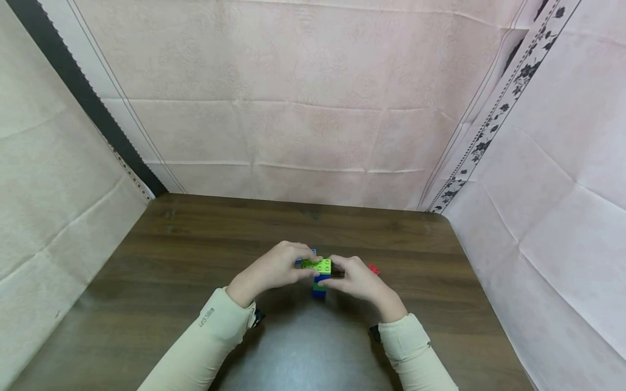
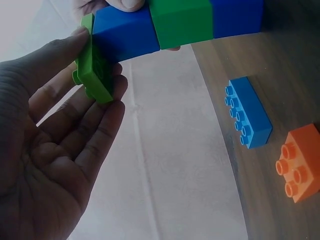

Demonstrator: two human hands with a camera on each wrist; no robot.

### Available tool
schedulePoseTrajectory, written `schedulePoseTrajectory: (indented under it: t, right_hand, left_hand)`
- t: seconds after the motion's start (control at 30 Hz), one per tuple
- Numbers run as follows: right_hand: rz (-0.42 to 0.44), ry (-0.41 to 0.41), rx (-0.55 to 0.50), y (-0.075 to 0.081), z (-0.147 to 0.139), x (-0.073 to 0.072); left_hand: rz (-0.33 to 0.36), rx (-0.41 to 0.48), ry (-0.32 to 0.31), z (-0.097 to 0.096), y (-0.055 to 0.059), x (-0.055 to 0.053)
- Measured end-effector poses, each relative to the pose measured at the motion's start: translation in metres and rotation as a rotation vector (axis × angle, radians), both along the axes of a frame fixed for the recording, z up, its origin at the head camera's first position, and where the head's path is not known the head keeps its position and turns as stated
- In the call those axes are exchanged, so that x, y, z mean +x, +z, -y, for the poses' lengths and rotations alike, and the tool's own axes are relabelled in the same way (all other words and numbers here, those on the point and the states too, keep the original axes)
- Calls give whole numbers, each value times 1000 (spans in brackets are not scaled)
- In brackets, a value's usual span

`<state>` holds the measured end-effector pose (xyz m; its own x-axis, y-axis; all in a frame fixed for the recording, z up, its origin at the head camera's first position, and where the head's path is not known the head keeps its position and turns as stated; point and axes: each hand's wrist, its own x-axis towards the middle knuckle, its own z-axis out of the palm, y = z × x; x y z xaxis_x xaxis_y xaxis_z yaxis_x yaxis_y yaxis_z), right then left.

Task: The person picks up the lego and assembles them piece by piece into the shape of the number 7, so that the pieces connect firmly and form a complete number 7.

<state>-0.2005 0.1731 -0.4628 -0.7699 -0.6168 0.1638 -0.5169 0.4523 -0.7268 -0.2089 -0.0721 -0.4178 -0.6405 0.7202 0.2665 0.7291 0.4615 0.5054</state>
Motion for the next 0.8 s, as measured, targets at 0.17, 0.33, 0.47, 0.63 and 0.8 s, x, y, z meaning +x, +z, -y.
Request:
schedulePoseTrajectory:
  t: [0.17, 0.33, 0.47, 0.63, 0.8]
  right_hand:
    - [-7, -6, 13, -1, 0, 0]
    - [13, -12, 16, -1, -1, 0]
    - [22, -11, 12, 0, 0, 1]
    - [25, -11, 15, 2, 2, 2]
    - [32, -13, 5, 4, 4, 4]
  left_hand:
    - [-5, 2, 2, 0, 0, 0]
    - [-8, 7, -6, 0, 0, 0]
    - [-8, 10, -12, -1, 0, -1]
    - [10, 8, -12, -1, 3, 0]
    - [4, -20, 6, -2, 5, 2]
